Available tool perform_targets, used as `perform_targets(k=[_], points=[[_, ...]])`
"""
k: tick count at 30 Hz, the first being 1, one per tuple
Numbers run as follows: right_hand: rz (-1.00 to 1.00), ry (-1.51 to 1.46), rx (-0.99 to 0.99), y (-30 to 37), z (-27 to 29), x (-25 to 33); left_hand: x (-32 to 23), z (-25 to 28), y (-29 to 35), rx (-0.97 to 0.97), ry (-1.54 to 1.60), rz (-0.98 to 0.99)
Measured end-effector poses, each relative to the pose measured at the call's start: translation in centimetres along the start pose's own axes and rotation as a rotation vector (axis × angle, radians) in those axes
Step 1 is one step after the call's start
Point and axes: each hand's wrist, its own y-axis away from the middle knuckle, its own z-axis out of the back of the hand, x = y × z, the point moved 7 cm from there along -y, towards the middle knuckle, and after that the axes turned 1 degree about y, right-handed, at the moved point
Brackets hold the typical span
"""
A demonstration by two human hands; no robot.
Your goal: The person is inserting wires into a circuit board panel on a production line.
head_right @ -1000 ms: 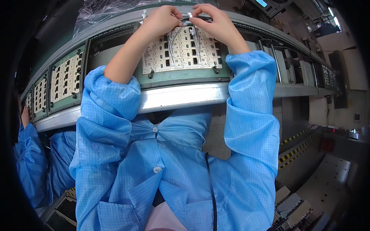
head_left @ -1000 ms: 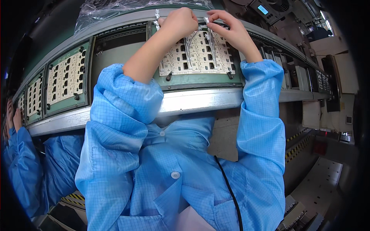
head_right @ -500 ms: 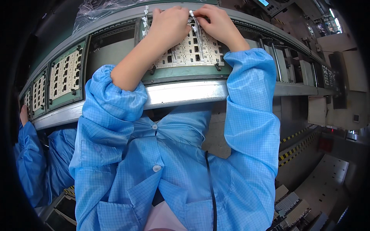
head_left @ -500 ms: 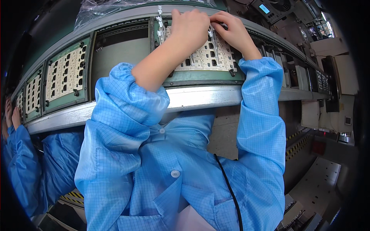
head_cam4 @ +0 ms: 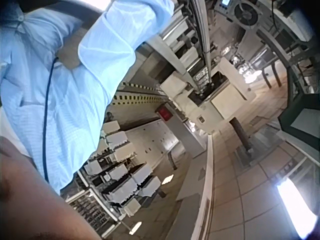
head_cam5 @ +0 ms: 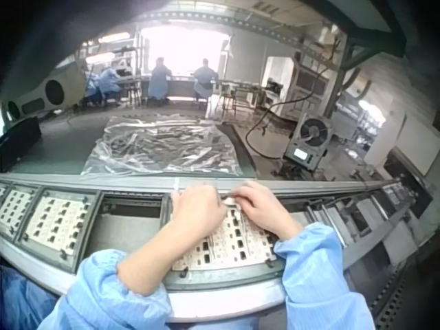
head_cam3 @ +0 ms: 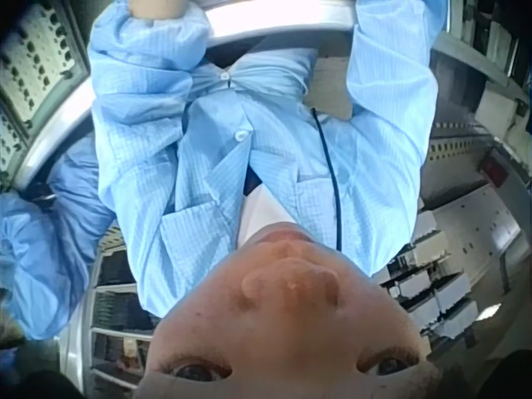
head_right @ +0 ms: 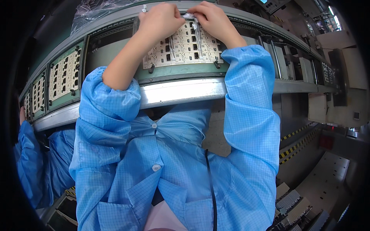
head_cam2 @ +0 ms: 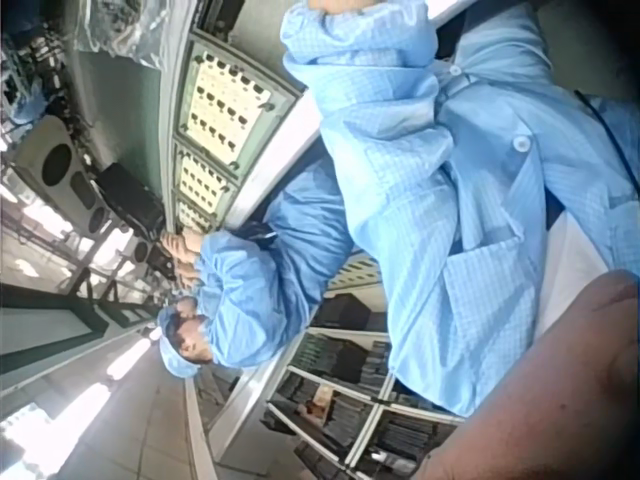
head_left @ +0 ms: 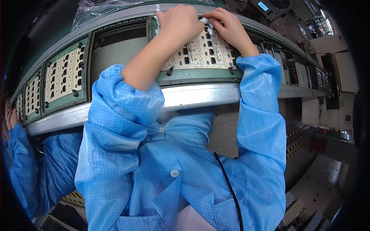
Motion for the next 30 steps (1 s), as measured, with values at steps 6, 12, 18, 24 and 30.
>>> perform_targets(k=[6,12,18,24,30], points=[[0.033,0.041,0.037,-0.2,-0.6,0.0,1.9,-2.4,-0.8,0.045,-0.167,0.010],[0.053,0.068,-0.029,0.1,0.6,-0.5,5.0,3.8,-3.0,-0.162,0.080,0.041],[-0.086,0.093,-0.142,-1.5,1.7,2.6,12.1,2.7,-3.4,0.082,-0.182,0.161],[-0.143,0.165,0.025,-5.1,-1.2,6.1,10.4,0.7,-3.4,0.058,0.050,0.142],[-0.374,0.245,0.273,-4.8,-3.4,5.3,8.9,0.8,-2.8,-0.056,0.302,0.030]])
